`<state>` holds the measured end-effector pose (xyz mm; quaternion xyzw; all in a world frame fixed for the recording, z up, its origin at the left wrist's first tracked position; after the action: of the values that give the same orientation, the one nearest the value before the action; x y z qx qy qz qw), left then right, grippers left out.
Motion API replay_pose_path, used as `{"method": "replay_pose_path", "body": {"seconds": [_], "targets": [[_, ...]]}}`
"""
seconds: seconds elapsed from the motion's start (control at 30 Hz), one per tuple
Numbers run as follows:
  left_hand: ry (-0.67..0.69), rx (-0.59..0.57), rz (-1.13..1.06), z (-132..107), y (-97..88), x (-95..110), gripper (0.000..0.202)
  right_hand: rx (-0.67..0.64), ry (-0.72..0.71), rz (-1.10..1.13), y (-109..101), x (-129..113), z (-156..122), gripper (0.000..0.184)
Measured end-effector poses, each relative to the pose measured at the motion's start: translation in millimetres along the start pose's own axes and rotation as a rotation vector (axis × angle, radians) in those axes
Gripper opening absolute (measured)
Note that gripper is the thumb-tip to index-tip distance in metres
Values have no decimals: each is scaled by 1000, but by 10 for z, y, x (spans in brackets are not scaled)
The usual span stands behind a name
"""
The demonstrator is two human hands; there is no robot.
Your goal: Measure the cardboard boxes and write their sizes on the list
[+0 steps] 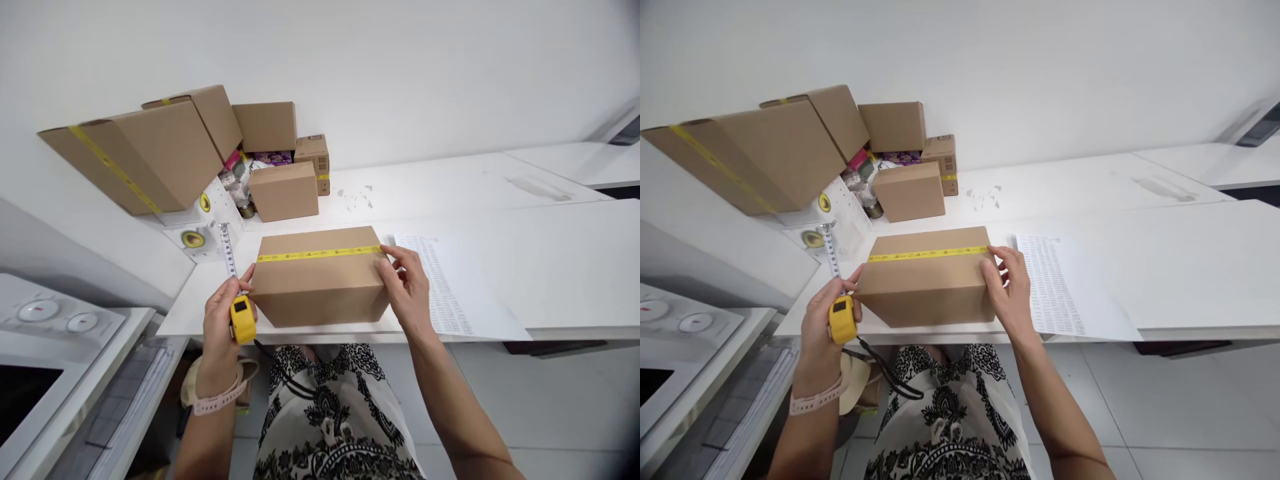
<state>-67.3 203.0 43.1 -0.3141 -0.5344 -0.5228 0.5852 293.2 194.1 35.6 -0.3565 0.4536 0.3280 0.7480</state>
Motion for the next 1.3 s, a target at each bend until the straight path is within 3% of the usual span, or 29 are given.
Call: {"method": "replay_pose_path", "body": {"seconds": [0.1,0.17,0.23,0.3,0.37,0.43,0.5,0.67,0.8,0.97,1.1,1.2,1.3], "targets": [[91,115,-12,-163,-6,130,30,35,-75,-109,44,-48,52,30],[116,105,-13,-385,76,207,32,95,-198,-174,-4,-240,39,29],[-39,-82,-44,-621,351,120,32,48,-315,-131,-4,-511,17,29],[-295,-319,-105,-874,713,-69,33,-187,-357,-1,151,-768,28,34],[-477,-459,-169,-1025,999,-214,33,-458,-341,98,399,-971,54,40],[-519,-485,-227,-994,1176,-284,33,-637,-309,108,653,-1080,128,41],[-490,-470,-283,-873,1284,-301,32,-737,-256,58,894,-1077,265,37],[-428,-430,-407,-603,1478,-245,32,-888,-118,-3,1350,-898,698,18],[-459,-398,-456,-476,1633,-280,43,-1000,-35,16,1636,-758,969,8],[-525,-377,-487,-482,1677,-389,52,-1070,184,123,1907,-471,1124,11],[-531,-390,-523,-618,1573,-420,54,-964,217,284,1935,-384,1238,17],[-579,-404,-557,-826,1478,-459,56,-900,247,198,1935,-286,1272,16],[-597,-370,-581,-1024,1376,-483,56,-922,259,95,1955,-241,1235,11]]}}
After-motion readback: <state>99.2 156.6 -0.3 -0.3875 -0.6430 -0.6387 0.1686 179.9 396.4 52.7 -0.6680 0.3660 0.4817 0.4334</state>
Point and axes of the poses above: each hand's wrist, its own z-axis towards the middle knuckle, its own y-axis out of the palm, x = y × z, the point moved 9 cm from there along z, towards the middle knuckle, and after that the axes turned 9 degrees about y, right-handed, at the moved point
